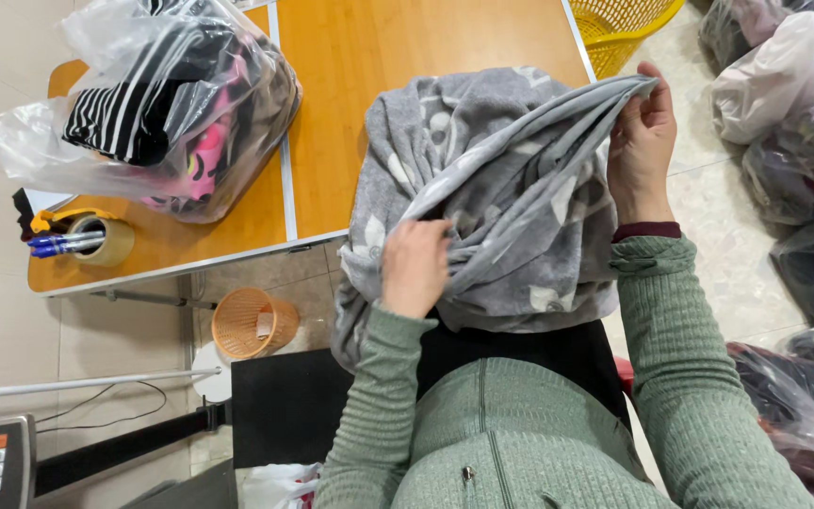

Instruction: The person folds a gray patterned blanket on a table, repeatedly smoothing and aligning edges by hand. The blanket is handled one at a time and adjusted multiple times without being placed into a container or final location.

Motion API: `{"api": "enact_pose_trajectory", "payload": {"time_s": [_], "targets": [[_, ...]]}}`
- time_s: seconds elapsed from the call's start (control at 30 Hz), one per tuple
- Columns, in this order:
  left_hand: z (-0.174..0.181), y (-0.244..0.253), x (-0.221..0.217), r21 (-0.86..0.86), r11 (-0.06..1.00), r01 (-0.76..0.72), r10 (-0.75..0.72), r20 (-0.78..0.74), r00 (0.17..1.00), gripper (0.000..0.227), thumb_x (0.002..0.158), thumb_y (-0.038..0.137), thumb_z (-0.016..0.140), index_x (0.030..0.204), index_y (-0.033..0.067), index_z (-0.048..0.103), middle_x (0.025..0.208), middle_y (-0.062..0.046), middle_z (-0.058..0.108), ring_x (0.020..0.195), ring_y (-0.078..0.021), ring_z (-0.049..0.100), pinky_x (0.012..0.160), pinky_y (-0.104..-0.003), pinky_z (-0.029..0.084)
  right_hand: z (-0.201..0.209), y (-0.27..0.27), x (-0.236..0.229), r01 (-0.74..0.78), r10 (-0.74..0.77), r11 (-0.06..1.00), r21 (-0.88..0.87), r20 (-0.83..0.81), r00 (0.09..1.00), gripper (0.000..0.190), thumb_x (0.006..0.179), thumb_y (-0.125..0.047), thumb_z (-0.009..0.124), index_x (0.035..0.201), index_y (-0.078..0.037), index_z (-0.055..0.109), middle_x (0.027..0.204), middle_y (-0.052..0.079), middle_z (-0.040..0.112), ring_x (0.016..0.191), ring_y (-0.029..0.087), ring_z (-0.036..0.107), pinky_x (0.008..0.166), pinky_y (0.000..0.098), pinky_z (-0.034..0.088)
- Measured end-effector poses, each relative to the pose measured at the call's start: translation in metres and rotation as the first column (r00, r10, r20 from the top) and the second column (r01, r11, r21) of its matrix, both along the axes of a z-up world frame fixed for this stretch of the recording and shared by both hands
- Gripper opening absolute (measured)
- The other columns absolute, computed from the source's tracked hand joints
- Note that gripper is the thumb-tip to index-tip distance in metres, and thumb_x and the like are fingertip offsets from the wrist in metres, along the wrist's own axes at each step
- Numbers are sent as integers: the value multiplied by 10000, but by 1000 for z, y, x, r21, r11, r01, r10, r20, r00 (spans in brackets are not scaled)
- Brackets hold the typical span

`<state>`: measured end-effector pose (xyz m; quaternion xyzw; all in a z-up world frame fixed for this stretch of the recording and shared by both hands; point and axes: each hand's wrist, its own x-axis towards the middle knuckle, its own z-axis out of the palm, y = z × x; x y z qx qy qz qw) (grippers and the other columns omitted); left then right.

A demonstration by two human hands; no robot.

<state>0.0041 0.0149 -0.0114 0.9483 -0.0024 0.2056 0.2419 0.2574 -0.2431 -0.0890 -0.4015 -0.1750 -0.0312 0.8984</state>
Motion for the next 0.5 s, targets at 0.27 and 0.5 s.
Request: {"api": "enact_pose_trajectory", "payload": {"time_s": [0.27,0.5], "targets": [[-2,-25,2,-278,922,271,-323,-161,933,157,958,179,632,1055,74,697,988,-133,728,938,-364,696,793,-448,540,49,-9,3,60,-43,994,-96,171,984,307,1183,-113,614,1474,-62,528,1239,36,680,1087,112,657,991,256,535],[-4,-11,-14,-501,825,262,-388,-166,907,181,1007,151,537,1115,42,634,999,-191,717,962,-401,689,796,-454,533,62,-19,7,83,-43,982,-171,228,973,255,1205,-88,619,1450,-66,549,1182,16,691,1068,81,640,965,220,501]]}}
